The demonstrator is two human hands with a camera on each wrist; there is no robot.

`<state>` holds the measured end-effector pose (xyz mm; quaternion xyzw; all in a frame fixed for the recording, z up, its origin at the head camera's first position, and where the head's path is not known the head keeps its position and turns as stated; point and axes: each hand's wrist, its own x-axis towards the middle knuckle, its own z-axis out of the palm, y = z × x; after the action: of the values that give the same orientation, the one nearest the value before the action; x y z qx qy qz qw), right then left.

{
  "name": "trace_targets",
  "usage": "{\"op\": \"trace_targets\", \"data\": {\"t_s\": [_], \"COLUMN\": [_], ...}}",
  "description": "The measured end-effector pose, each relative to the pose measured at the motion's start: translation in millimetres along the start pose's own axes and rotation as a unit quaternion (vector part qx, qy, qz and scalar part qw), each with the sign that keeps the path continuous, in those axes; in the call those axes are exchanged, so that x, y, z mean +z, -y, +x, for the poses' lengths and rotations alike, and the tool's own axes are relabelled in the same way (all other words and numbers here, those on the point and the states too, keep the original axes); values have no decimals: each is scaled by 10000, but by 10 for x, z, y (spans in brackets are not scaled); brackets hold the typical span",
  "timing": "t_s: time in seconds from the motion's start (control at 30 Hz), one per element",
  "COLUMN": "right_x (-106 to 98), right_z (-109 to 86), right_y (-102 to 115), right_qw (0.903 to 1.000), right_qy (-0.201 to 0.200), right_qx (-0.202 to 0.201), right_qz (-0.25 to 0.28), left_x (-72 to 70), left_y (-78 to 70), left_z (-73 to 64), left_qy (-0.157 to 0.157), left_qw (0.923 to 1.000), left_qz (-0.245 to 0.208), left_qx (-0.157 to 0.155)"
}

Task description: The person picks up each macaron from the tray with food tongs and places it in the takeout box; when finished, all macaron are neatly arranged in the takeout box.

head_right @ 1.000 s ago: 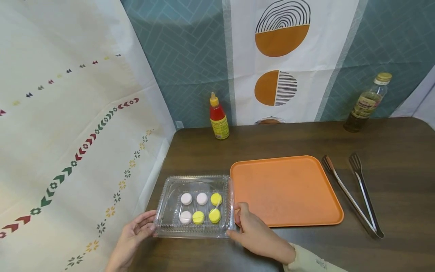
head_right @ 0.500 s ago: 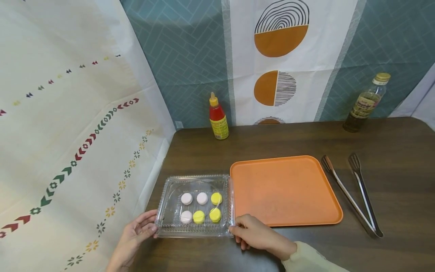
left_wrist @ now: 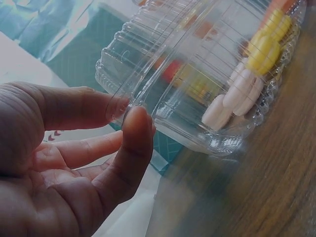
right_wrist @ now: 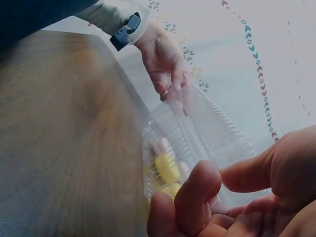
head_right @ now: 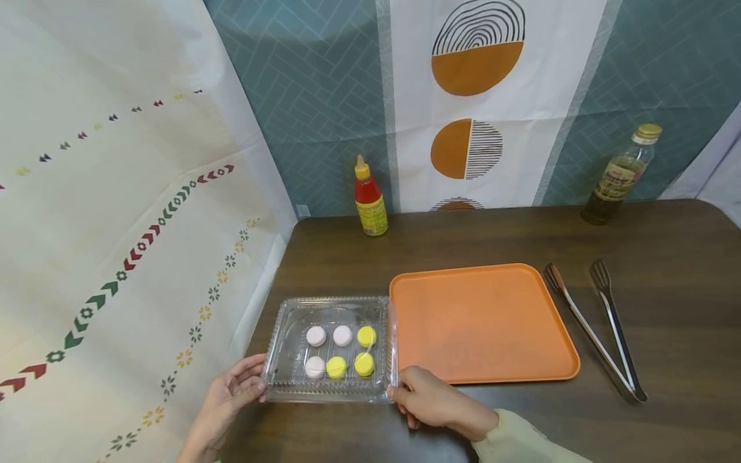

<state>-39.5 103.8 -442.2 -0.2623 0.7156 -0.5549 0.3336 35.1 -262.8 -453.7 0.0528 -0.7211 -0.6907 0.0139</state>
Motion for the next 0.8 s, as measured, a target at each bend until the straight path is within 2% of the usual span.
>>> {"op": "trace_targets", "data": {"t_s": [0.1,0.33,0.5,0.7,0.8], "right_x": [2,11,3,-57,-126], "right_z": [8,-3,-10,-16,-37], "right_y": [20,30,24,60,112], "right_qw": [10000,9991,9988,9996,9970], "right_qy": [21,93,37,-129,-280], "right_qx": [38,265,255,179,167], "right_qz": [20,303,410,-183,-698], "left_x": [3,13,20,15,-32], "left_y": [-14,3,-21,-130,-230], "left_z": [-1,-22,-19,23,40], "left_qy": [-53,-51,-147,-195,-171], "left_qw": [10000,10000,9998,9972,9931], "left_qz": [13,15,84,627,1140], "left_qx": [-61,15,-138,-356,-210]}}
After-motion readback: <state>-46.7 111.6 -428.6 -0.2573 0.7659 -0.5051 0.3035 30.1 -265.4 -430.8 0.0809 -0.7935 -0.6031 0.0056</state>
